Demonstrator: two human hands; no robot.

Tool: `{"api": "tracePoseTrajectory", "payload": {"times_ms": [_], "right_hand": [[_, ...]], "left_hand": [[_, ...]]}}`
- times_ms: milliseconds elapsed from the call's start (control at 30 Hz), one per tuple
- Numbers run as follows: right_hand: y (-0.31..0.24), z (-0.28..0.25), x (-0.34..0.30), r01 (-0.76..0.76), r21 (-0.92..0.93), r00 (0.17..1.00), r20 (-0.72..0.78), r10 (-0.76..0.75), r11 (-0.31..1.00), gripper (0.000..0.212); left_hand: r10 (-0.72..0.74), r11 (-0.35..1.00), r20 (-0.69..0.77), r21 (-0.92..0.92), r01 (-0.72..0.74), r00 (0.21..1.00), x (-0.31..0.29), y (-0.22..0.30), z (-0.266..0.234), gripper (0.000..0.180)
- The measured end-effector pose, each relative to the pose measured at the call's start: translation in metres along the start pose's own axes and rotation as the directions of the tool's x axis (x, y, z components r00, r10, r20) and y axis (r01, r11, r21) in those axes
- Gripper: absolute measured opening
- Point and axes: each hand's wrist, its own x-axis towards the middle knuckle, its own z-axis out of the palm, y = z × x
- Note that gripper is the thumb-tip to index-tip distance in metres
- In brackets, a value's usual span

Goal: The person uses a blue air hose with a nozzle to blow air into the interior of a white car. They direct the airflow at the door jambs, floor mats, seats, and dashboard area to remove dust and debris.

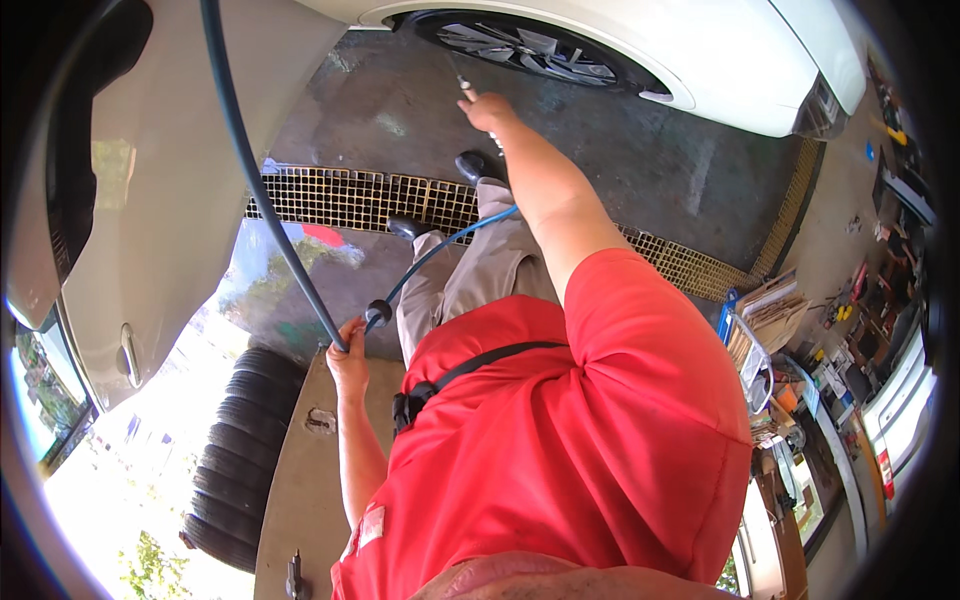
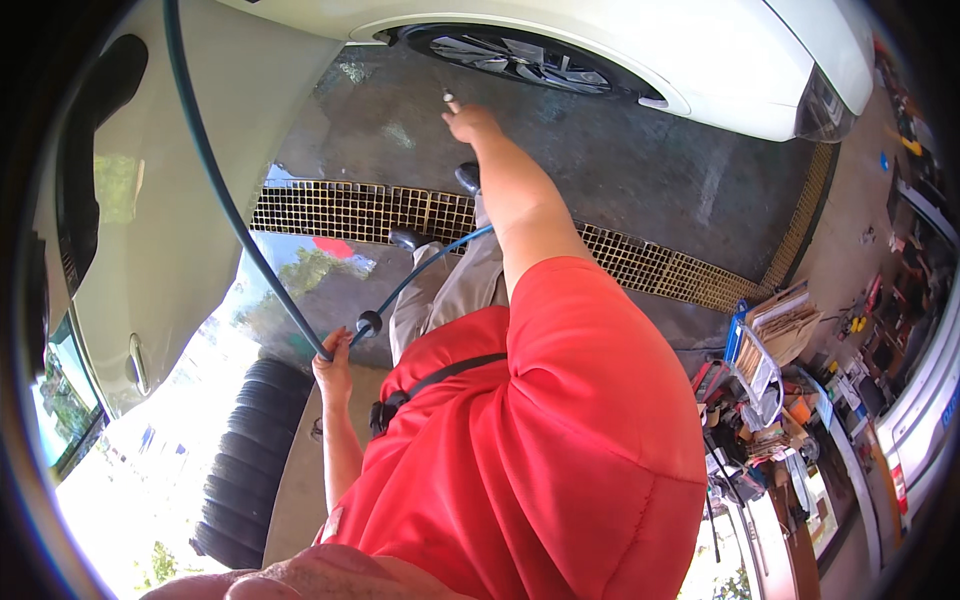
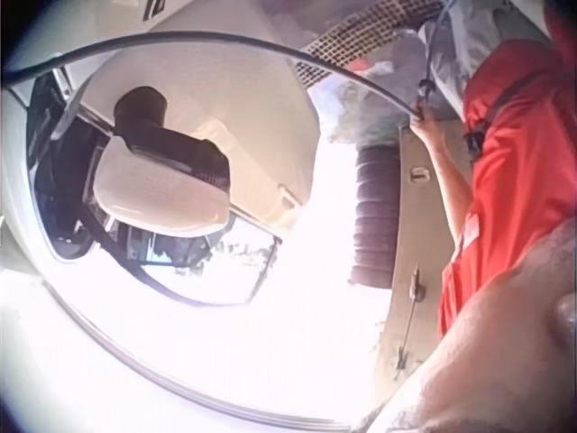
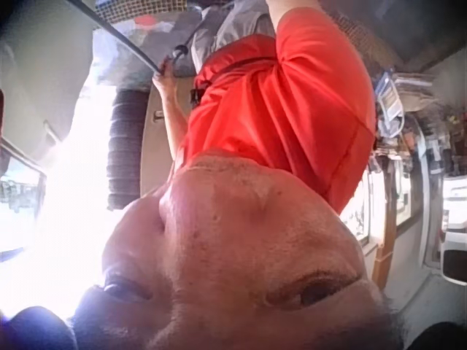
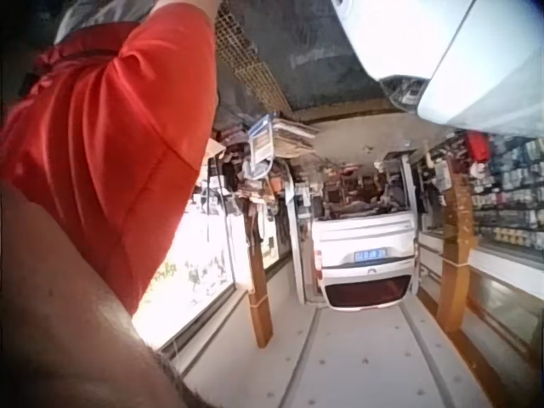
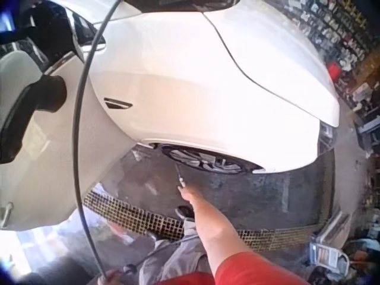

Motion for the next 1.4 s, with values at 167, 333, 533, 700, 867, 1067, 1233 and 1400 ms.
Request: {"api": "tracePoseTrajectory", "payload": {"times_ms": [167, 333, 533, 700, 867, 1067, 1233, 1400], "right_hand": [[-0.084, 0.007, -0.038, 0.066, 0.071, 0.995, -0.08, -0.06, 0.995, 0.059], [-0.108, 0.012, -0.101, -0.062, 0.431, 0.877, -0.407, 0.256, 0.9, 0.058], [-0.085, 0.013, -0.181, -0.13, 0.631, 0.596, -0.567, 0.568, 0.765, 0.055], [-0.075, 0.005, -0.208, -0.049, 0.613, 0.636, -0.59, 0.498, 0.789, 0.053], [-0.062, 0.018, -0.182, 0.107, 0.331, 0.815, -0.569, 0.108, 0.937, 0.05], [-0.063, 0.029, -0.15, 0.089, 0.302, 0.916, -0.399, 0.041, 0.949, 0.052], [-0.023, 0.052, -0.095, -0.15, 0.665, 0.9, -0.214, 0.379, 0.732, 0.049], [-0.036, 0.016, -0.095, -0.24, 0.648, 0.921, -0.083, 0.38, 0.723, 0.048]], "left_hand": [[0.06, 0.998, 0.011, 0.027, -0.06, 0.998, 0.025, -0.012, -0.029, 0.018], [0.182, 0.983, 0.065, 0.007, -0.183, 0.981, 0.063, -0.018, -0.077, 0.017], [0.287, 0.955, 0.071, 0.054, -0.291, 0.955, 0.096, -0.009, -0.131, 0.02], [0.282, 0.958, 0.102, 0.033, -0.287, 0.954, 0.107, -0.02, -0.143, 0.023], [0.28, 0.951, 0.183, 0.083, -0.298, 0.943, 0.1, -0.018, -0.123, 0.024], [0.236, 0.968, 0.153, 0.044, -0.245, 0.96, 0.093, -0.027, -0.102, 0.02], [0.224, 0.972, 0.125, 0.041, -0.23, 0.967, 0.086, -0.015, -0.092, 0.017], [0.225, 0.972, 0.045, 0.063, -0.227, 0.973, 0.078, -0.017, -0.087, 0.016]]}}
